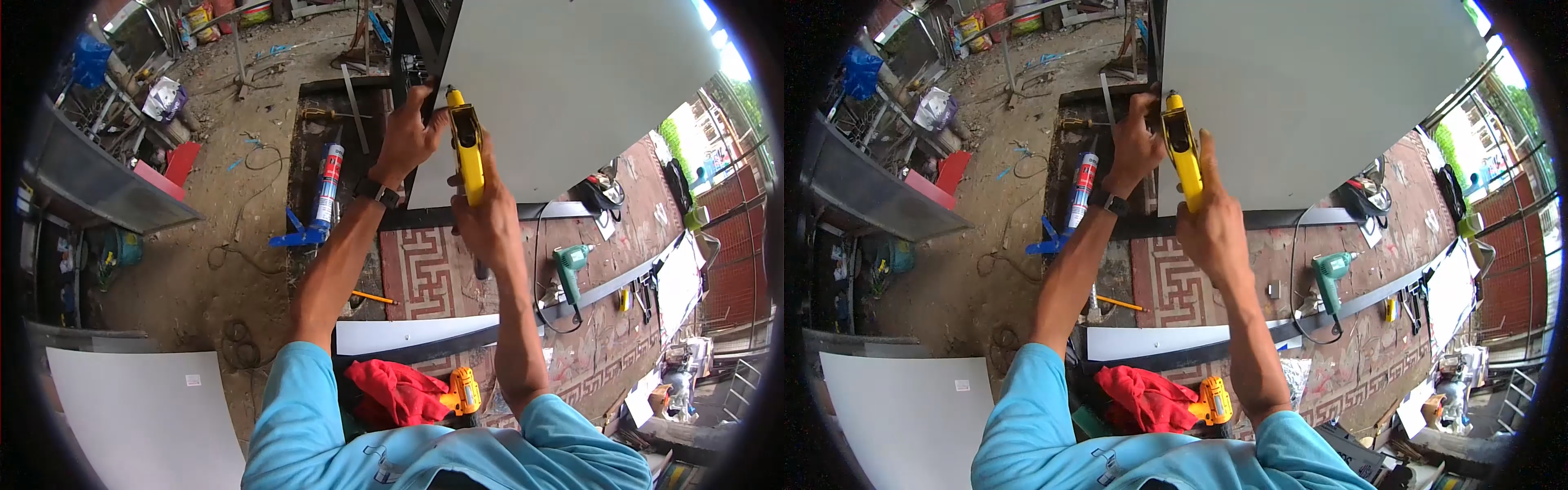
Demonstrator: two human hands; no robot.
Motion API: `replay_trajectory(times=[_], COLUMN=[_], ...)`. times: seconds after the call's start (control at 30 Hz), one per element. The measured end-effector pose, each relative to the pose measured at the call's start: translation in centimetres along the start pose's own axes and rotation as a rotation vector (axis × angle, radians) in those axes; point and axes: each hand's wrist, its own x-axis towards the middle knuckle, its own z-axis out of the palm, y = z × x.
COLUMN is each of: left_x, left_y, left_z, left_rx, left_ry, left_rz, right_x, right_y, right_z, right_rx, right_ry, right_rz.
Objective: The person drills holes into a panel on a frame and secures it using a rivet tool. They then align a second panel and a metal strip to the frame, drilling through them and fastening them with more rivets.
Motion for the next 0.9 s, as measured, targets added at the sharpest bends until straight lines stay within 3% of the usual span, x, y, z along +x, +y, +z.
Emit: replay_trajectory(times=[0.07, 0.2, 0.33, 0.4, 0.53, 0.9], left_x=[-0.1, 0.0, 0.1, 0.0, 0.0, 0.6], left_y=[0.2, 0.3, 0.6, 0.6, 0.3, 0.6], left_z=[0.0, 0.0, -0.1, 0.0, 0.0, -0.3], left_rx=[-0.011, -0.046, -0.001, -0.084, -0.096, -0.140], left_ry=[-0.004, 0.010, -0.017, -0.013, -0.047, -0.051], left_rz=[-0.033, -0.023, -0.099, -0.122, -0.182, -0.248], right_x=[0.9, 1.6, 2.0, 2.2, 3.0, 4.5], right_y=[0.8, 2.5, 2.9, 3.2, 4.6, 5.0], right_z=[0.0, 1.4, 2.4, 2.7, 4.0, 6.4], right_rx=[0.061, -0.017, -0.433, 0.303, 0.216, 0.331], right_ry=[-0.062, -0.056, 0.311, 0.022, 0.062, 0.228], right_rz=[0.082, 0.008, -0.373, -0.090, -0.112, -0.138])
